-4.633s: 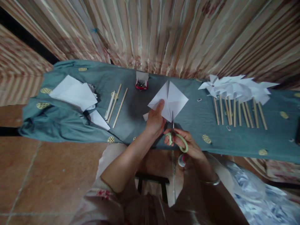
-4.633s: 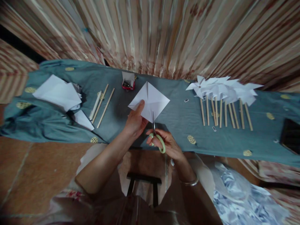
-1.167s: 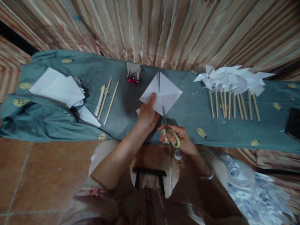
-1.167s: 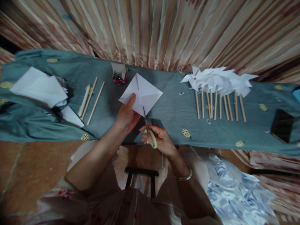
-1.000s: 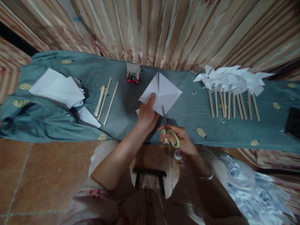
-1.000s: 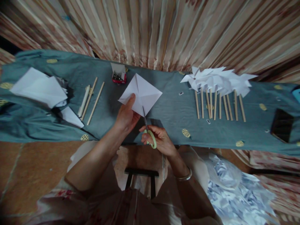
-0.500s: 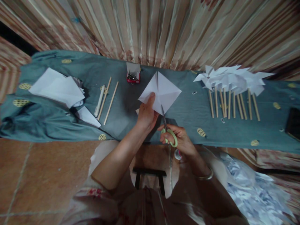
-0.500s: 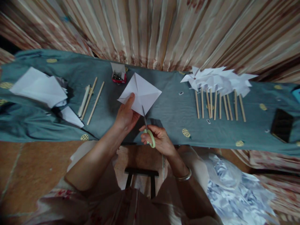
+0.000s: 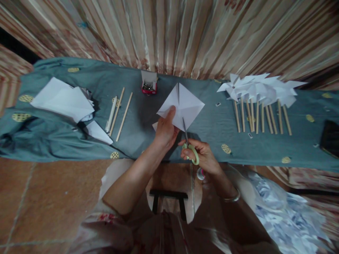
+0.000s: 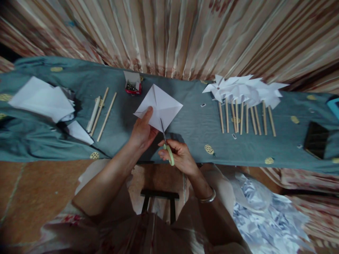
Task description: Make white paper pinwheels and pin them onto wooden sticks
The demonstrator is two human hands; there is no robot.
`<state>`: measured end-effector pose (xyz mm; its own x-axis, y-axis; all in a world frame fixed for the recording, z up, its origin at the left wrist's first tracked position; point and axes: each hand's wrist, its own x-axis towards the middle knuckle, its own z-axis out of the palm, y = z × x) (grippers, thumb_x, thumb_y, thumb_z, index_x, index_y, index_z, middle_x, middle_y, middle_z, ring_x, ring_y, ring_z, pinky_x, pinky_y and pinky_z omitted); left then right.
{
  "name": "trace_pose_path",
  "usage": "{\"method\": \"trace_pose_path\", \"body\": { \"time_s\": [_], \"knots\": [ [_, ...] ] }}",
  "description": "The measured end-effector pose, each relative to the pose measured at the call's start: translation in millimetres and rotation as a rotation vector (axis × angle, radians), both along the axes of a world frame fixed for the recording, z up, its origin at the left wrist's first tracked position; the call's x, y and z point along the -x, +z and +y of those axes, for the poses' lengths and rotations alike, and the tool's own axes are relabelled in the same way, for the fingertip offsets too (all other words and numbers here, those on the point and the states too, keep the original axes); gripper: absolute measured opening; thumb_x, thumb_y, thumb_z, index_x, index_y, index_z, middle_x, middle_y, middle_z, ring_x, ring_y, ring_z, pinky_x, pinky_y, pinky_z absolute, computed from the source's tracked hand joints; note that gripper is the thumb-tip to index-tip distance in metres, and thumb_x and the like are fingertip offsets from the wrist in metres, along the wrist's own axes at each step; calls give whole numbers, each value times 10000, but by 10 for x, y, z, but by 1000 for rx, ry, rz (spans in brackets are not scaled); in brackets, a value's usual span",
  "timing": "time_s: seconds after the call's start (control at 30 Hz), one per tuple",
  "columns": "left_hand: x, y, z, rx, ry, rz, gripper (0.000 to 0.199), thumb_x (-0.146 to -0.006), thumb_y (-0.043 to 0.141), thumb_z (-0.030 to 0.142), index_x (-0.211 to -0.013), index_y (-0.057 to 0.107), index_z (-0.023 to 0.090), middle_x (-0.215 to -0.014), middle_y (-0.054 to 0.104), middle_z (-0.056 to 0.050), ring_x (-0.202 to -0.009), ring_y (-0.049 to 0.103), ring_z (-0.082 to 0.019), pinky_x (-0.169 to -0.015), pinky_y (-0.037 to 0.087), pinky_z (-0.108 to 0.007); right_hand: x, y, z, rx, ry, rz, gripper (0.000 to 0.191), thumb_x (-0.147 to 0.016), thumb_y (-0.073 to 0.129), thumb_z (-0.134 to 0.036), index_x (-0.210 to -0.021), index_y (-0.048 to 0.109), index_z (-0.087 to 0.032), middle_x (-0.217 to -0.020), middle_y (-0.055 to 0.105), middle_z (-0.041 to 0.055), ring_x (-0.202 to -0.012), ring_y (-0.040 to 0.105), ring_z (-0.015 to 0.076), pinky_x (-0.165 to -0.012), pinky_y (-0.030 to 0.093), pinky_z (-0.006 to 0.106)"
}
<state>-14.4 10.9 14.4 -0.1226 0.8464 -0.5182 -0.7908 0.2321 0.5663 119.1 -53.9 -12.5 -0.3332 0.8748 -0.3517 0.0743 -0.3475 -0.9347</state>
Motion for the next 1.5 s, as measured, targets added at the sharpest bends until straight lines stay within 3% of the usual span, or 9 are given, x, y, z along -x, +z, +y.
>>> {"method": "trace_pose_path", "body": {
  "time_s": [0.23, 0.5, 0.67, 0.83, 1.03, 1.2, 1.5],
  "knots": [
    [9, -17, 14, -8, -10, -6, 131, -933, 565, 183, -842, 657, 163, -826, 735, -19, -836, 716, -136, -836, 559, -247, 35, -1, 1, 20, -24, 24, 432, -694, 796, -555, -899, 680, -193, -635, 635, -31, -531, 572, 83, -538, 515, 218],
    [5, -24, -10, -4, -30, 1, 82, -926, 590, 203, -911, 660, 164, -921, 749, -26, -852, 712, -136, -838, 568, -262, 38, -51, 2, 5, -53, 29, 431, -682, 805, -554, -893, 675, -202, -629, 625, -35, -524, 562, 84, -523, 504, 220],
    [-9, -4, -22, 13, -29, 9, 86, -926, 581, 181, -879, 650, 158, -877, 738, -16, -751, 695, -110, -828, 570, -261, 48, -24, 15, 30, -81, 34, 462, -629, 836, -562, -863, 674, -198, -601, 605, -46, -516, 551, 78, -511, 477, 206],
    [-13, -12, -16, 28, -21, 0, 70, -915, 595, 195, -929, 659, 170, -890, 740, -20, -835, 712, -135, -848, 566, -265, 61, 22, 28, 52, -76, 45, 440, -627, 845, -535, -841, 659, -199, -588, 598, -53, -507, 542, 77, -513, 478, 210],
    [-32, -27, -33, 8, -30, -3, 79, -916, 597, 177, -856, 645, 158, -786, 715, 7, -729, 698, -108, -833, 558, -248, 67, 10, 27, 54, -113, 47, 481, -597, 854, -557, -846, 667, -190, -586, 605, -46, -506, 532, 72, -502, 462, 202],
    [-39, -6, -36, 22, -34, 16, 93, -926, 584, 180, -855, 641, 160, -806, 730, 2, -788, 713, -123, -900, 550, -273, 64, -13, 25, 48, -104, 60, 466, -625, 828, -578, -834, 662, -197, -583, 587, -51, -500, 528, 72, -484, 453, 197],
    [-46, 4, -30, 25, -31, 7, 148, -941, 551, 145, -819, 634, 164, -718, 711, 28, -639, 678, -87, -812, 574, -231, 70, -21, 24, 22, -112, 55, 450, -628, 829, -575, -831, 670, -207, -574, 594, -47, -500, 541, 81, -490, 473, 209]
  ]
}}
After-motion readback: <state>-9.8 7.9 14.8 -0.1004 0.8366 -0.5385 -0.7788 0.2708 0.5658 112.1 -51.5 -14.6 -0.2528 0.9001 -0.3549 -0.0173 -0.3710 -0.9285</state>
